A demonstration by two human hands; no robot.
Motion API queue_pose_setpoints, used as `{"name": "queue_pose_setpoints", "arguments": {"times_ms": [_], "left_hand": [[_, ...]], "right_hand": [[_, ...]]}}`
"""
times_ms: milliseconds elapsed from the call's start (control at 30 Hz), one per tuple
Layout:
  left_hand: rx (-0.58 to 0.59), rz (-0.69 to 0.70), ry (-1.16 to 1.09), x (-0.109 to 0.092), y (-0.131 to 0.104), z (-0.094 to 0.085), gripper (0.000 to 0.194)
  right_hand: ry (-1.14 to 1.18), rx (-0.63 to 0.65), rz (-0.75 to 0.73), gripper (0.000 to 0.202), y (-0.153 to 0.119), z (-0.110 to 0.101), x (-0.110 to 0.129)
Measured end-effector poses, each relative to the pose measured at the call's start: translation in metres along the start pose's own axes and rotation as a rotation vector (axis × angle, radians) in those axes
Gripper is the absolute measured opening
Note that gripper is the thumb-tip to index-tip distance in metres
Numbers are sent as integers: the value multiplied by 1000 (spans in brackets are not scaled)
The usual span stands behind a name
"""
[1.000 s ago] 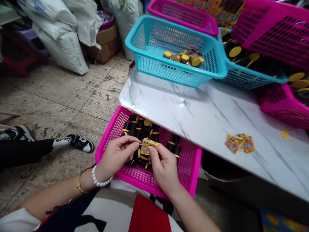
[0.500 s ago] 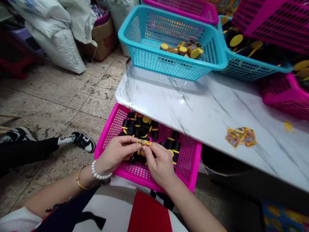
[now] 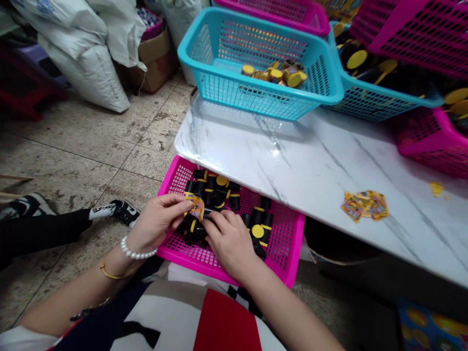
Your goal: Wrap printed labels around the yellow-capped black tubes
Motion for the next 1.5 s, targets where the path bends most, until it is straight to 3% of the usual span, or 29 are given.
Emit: {"name": "queue_pose_setpoints", "arguments": {"times_ms": [100, 233, 333, 433, 533, 633, 733, 900, 1000, 1067, 1167, 1300, 1400, 1500], "left_hand": [[10, -87, -34, 8, 0, 0, 24], [34, -163, -47, 16, 0, 5, 23], [43, -198, -73, 20, 2, 8, 22], [75, -246, -91, 24, 3, 16, 21], [128, -324, -170, 28, 0, 28, 18], [199, -399, -291, 28, -3, 40, 16], [253, -446, -328, 29, -5, 47, 15], [211, -430, -287, 34, -4, 44, 16], [210, -427, -277, 37, -4, 43, 17], [206, -407, -259, 36, -6, 41, 19], [181, -343, -193, 34, -9, 37, 25], [125, -148, -98, 20, -9, 29, 40], [279, -85, 4, 12, -9, 36, 51], [418, -118, 125, 13, -10, 42, 37]], "right_hand": [[-76, -18, -68, 19, -2, 8, 9], [136, -110, -55, 19, -5, -7, 3], [451, -261, 261, 24, -9, -32, -30], [811, -356, 622, 25, -16, -40, -56], [1051, -308, 736, 21, -11, -36, -55], [1060, -264, 757, 19, -6, -32, -53], [946, -299, 746, 19, -6, -34, -57], [705, -332, 590, 21, -9, -39, -53], [728, -273, 636, 24, -15, -30, -53], [769, -255, 688, 24, -19, -24, -54], [761, -333, 678, 23, -21, -26, -56], [763, -422, 593, 25, -17, -36, -54], [779, -365, 521, 27, -11, -38, -48], [784, -268, 473, 31, -10, -37, -43]]}}
Point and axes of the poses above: each hand's wrist, its own y-axis towards the middle knuckle, its own z-axis out of the palm, x = y × z, the point moved 8 cm from there along y, towards the middle knuckle, and after that the axes turned 12 degrees about -x, right-handed, at the moved point
